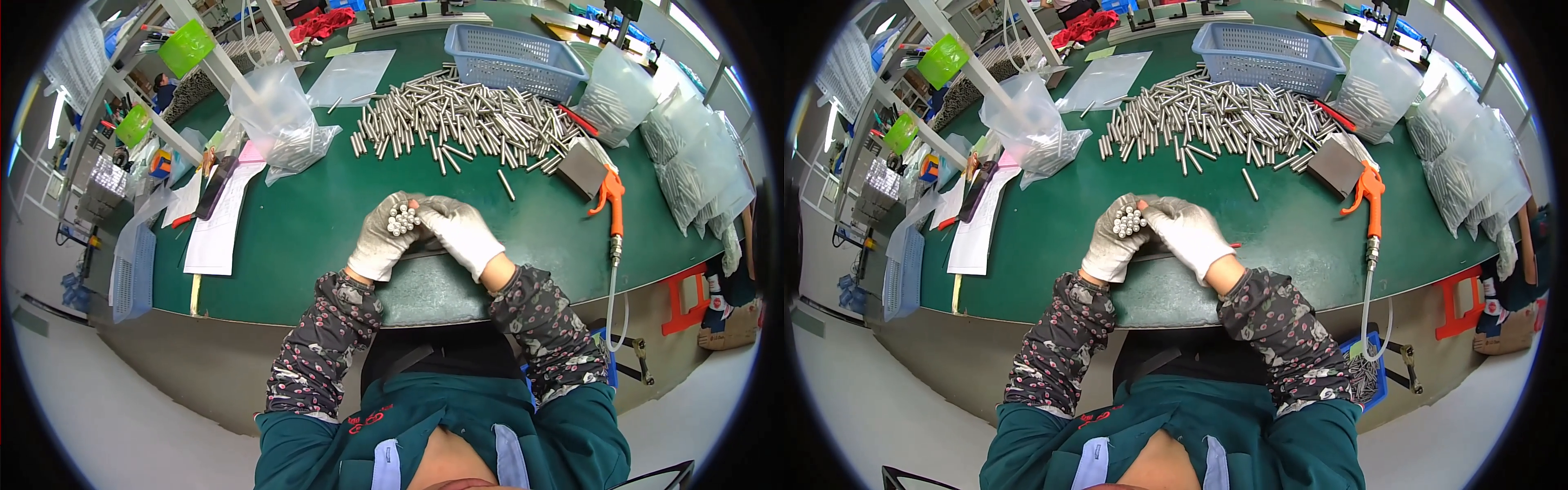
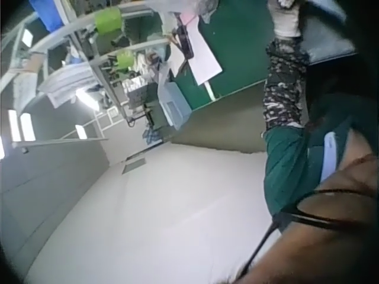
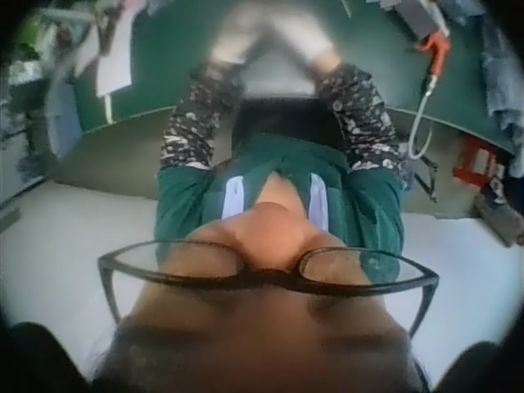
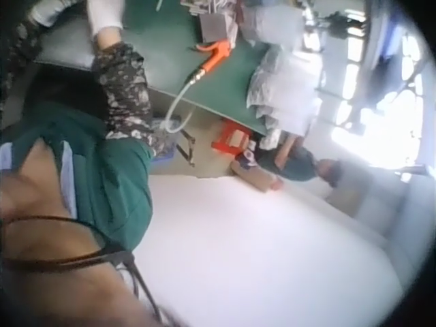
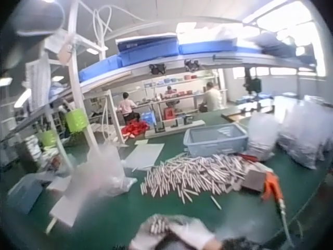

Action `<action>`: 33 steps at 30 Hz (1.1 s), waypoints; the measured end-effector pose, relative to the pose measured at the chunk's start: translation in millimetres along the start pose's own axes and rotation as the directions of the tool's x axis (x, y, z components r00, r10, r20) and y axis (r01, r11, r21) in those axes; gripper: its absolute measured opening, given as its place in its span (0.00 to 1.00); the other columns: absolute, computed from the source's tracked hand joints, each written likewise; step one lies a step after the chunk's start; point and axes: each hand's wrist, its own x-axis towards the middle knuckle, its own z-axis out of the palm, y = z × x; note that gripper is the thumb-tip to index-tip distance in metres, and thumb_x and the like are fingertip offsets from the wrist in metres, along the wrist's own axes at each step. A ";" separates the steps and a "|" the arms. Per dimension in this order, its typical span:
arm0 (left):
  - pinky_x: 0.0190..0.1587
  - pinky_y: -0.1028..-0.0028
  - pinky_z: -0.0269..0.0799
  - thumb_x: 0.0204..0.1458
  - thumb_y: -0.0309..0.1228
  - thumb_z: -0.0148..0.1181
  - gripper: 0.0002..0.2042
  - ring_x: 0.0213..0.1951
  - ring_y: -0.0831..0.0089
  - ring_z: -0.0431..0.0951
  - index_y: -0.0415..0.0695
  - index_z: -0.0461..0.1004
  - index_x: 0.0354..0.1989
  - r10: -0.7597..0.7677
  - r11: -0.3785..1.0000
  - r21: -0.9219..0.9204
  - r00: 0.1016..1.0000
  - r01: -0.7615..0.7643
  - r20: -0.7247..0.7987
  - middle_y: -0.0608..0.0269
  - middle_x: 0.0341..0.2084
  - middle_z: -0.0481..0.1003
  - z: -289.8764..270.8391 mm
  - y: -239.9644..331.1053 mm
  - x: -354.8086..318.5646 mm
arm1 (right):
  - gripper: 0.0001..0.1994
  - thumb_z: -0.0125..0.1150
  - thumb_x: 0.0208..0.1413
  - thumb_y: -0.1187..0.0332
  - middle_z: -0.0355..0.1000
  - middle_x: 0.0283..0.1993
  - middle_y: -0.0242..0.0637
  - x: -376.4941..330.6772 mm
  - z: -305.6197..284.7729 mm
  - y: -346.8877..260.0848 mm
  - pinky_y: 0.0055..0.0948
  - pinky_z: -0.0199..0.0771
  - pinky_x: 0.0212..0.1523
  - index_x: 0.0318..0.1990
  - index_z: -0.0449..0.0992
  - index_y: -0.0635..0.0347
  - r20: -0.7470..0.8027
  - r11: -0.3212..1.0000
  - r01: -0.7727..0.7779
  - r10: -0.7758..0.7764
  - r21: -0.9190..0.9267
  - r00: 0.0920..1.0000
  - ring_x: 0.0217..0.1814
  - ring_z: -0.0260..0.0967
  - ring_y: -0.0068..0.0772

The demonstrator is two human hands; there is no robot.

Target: Gathering small metal pins into neat bundles, cleaning them with a compressed air blow gun, and placing them into containers for packaging.

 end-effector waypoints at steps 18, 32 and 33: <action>0.43 0.82 0.69 0.40 0.11 0.58 0.23 0.39 0.80 0.69 0.42 0.64 0.46 -0.337 0.865 -0.371 0.939 0.338 0.071 0.70 0.36 0.68 -7.2 -13.7 2.4 | 0.17 0.57 0.41 0.62 0.68 0.44 0.45 2.2 -157.1 8.4 0.40 0.60 0.52 0.40 0.72 0.60 -0.159 0.358 0.006 -0.428 -0.934 0.890 0.51 0.62 0.45; 0.41 0.80 0.70 0.41 0.12 0.59 0.18 0.35 0.81 0.69 0.43 0.67 0.41 -0.366 0.804 -0.451 0.921 0.386 0.136 0.71 0.33 0.67 -5.7 -10.2 -11.0 | 0.18 0.47 0.48 0.69 0.70 0.47 0.44 188.8 -236.7 -12.7 0.34 0.65 0.51 0.47 0.73 0.47 -0.349 0.383 -0.329 0.016 -0.863 0.937 0.50 0.67 0.43; 0.41 0.79 0.71 0.41 0.12 0.58 0.17 0.35 0.81 0.69 0.43 0.67 0.39 -0.412 0.755 -0.500 0.900 0.424 0.142 0.71 0.32 0.67 -5.8 -7.1 -11.7 | 0.17 0.48 0.48 0.68 0.70 0.48 0.44 204.8 -243.4 -5.4 0.33 0.64 0.52 0.47 0.74 0.44 -0.339 0.360 -0.348 0.090 -0.866 0.937 0.52 0.67 0.42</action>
